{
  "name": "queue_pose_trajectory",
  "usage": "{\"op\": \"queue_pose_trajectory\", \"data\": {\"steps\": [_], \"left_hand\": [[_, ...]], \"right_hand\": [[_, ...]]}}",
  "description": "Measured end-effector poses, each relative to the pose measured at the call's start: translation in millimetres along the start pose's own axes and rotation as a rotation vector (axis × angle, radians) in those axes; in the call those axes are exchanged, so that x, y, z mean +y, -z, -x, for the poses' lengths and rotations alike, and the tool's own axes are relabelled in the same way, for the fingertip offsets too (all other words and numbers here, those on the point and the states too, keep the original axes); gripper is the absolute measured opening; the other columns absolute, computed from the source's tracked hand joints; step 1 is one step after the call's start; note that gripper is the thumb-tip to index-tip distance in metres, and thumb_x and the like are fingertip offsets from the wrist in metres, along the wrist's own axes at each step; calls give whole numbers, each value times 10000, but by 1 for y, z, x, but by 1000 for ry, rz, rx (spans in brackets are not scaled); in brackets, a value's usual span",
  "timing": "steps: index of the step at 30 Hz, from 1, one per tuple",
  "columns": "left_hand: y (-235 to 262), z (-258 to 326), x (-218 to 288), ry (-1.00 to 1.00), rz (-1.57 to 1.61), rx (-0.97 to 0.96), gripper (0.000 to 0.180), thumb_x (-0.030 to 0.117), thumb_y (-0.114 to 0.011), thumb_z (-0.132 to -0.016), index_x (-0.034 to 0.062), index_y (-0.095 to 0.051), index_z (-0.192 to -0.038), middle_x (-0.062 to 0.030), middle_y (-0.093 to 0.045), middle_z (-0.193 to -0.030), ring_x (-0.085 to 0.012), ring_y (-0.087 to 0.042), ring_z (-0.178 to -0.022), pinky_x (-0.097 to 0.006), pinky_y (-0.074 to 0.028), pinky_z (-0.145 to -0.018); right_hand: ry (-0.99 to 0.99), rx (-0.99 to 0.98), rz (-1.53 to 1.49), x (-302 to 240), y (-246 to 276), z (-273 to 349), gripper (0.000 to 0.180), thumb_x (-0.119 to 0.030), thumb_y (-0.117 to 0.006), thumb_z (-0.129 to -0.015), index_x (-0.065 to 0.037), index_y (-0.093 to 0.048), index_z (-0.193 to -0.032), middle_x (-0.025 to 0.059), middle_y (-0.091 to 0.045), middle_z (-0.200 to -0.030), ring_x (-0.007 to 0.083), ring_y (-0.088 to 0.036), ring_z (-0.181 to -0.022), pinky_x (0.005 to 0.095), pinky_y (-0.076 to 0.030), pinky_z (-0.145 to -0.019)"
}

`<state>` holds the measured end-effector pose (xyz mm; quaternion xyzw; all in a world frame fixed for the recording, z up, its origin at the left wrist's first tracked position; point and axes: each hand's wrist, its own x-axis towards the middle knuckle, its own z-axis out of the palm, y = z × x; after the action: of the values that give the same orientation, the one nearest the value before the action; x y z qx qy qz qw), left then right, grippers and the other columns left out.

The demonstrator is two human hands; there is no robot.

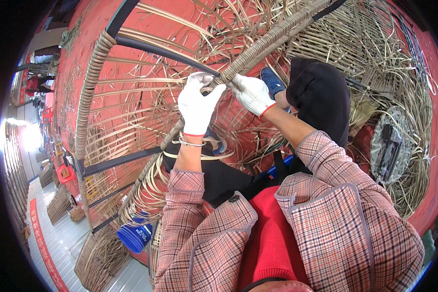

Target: The person weaves thin dried plant strips around a metal frame, threading and wrapping them by hand to build up the basket wall. The person repeatedly picks up new strips, threads them through the frame, and tightens the weave.

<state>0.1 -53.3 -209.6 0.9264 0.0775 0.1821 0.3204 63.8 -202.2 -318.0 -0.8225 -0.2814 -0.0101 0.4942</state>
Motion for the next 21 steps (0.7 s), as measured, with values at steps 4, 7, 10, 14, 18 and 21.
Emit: {"op": "queue_pose_trajectory", "data": {"steps": [4, 7, 10, 14, 18, 21], "left_hand": [[-2, -2, -3, -35, 6, -3, 419, 230, -919, -761, 39, -681, -1048, -71, -734, -955, -206, -714, -846, -330, -563, -785], [-3, -1, -6, -51, -37, -30, 423, 243, -909, -772, 44, -678, -1065, -68, -737, -961, -208, -719, -859, -335, -563, -791], [-2, 0, -10, -81, -49, -44, 420, 269, -897, -789, 58, -680, -1080, -63, -740, -976, -217, -722, -888, -350, -561, -812], [0, -1, -12, -142, -166, -101, 401, 293, -888, -789, 69, -694, -1060, -78, -733, -994, -250, -715, -882, -377, -557, -819], [1, -3, -10, -263, -166, -78, 350, 248, -886, -755, 89, -717, -1017, -82, -719, -992, -283, -693, -956, -391, -540, -873], [1, -5, -9, -450, -154, 35, 361, 237, -868, -749, 150, -724, -1069, -57, -726, -1018, -277, -675, -1002, -403, -525, -900]], "right_hand": [[-10, -39, 75, 8, -2, 4, 176, -268, -573, -999, -119, -657, -1042, 166, -678, -749, 383, -699, -733, 504, -540, -619], [40, -83, 201, 17, 3, 6, 151, -224, -559, -989, -119, -655, -1040, 166, -681, -741, 378, -704, -723, 499, -533, -597], [13, -134, 216, 25, 7, 8, 142, -216, -557, -984, -121, -651, -1030, 176, -684, -737, 382, -707, -715, 500, -529, -595], [-44, -196, 28, 18, 18, 17, 171, -248, -548, -991, -110, -650, -1007, 191, -687, -741, 407, -703, -720, 517, -526, -621], [-186, -327, -136, -21, 49, 24, 270, -284, -523, -1011, -63, -668, -960, 205, -696, -826, 404, -687, -799, 463, -521, -685], [-363, -376, -333, -56, 69, 8, 359, -319, -527, -1012, -14, -680, -899, 184, -685, -829, 336, -675, -792, 417, -511, -714]]}}
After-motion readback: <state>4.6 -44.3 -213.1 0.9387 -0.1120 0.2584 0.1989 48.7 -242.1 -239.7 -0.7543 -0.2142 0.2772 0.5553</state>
